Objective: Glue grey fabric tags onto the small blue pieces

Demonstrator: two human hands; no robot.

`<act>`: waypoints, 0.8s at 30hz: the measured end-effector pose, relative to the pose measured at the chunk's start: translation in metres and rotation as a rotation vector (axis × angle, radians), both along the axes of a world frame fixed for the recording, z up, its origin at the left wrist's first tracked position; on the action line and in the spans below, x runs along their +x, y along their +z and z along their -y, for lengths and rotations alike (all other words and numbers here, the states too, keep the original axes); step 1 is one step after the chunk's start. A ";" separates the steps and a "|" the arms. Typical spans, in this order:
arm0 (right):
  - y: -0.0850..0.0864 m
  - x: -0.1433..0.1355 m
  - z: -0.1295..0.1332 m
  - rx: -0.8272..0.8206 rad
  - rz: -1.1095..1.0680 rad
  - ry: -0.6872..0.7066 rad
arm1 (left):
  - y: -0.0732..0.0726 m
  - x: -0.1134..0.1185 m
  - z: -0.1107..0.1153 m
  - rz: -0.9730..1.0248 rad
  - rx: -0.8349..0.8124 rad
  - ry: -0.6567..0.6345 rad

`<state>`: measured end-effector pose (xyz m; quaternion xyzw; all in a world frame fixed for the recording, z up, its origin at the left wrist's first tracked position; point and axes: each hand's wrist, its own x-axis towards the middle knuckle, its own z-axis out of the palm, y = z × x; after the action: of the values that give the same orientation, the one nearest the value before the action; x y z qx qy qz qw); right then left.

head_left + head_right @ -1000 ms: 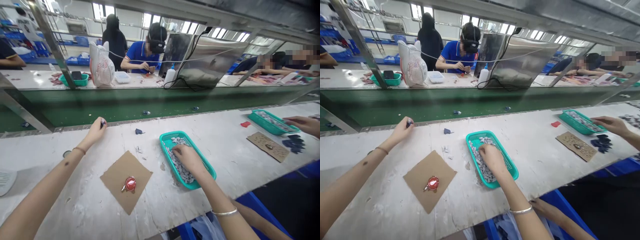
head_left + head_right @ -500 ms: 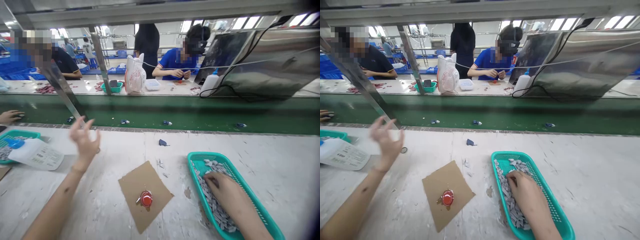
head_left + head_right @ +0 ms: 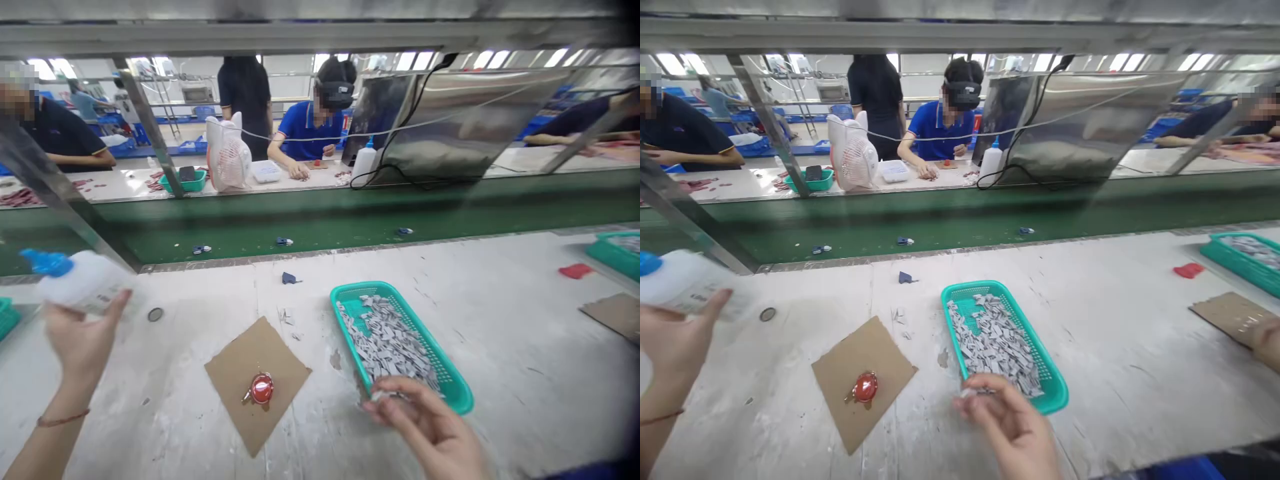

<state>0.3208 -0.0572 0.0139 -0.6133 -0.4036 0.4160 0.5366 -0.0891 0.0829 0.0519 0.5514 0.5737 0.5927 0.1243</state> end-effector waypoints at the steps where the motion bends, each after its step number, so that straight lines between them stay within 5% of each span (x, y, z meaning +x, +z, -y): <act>1: -0.006 -0.009 0.009 0.025 -0.011 0.049 | 0.006 0.025 -0.011 0.001 0.013 0.081; 2: -0.013 -0.019 0.017 0.060 0.000 0.071 | 0.013 0.056 -0.021 0.041 0.015 0.040; 8: -0.054 -0.059 0.025 0.145 0.143 0.164 | 0.036 0.310 -0.062 0.161 0.015 -0.943; 11: -0.062 -0.061 0.022 0.158 0.269 0.170 | 0.025 0.418 -0.059 0.046 -0.030 -1.120; 13: -0.064 -0.061 0.022 0.174 0.350 0.171 | 0.011 0.464 -0.050 -0.080 -0.049 -1.159; 16: -0.068 -0.063 0.023 0.221 0.443 0.163 | -0.012 0.496 -0.037 -0.181 -0.115 -1.170; 19: -0.076 -0.066 0.025 0.277 0.548 0.140 | -0.023 0.498 -0.033 -0.273 -0.147 -1.197; 24: -0.088 -0.062 0.030 0.322 0.760 0.125 | -0.006 0.440 -0.075 -0.395 -0.092 -1.180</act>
<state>0.2589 -0.0876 -0.0740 -0.6059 -0.6692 0.1233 0.4121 0.3506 0.1579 0.0460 0.8688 0.2097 0.2855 0.3460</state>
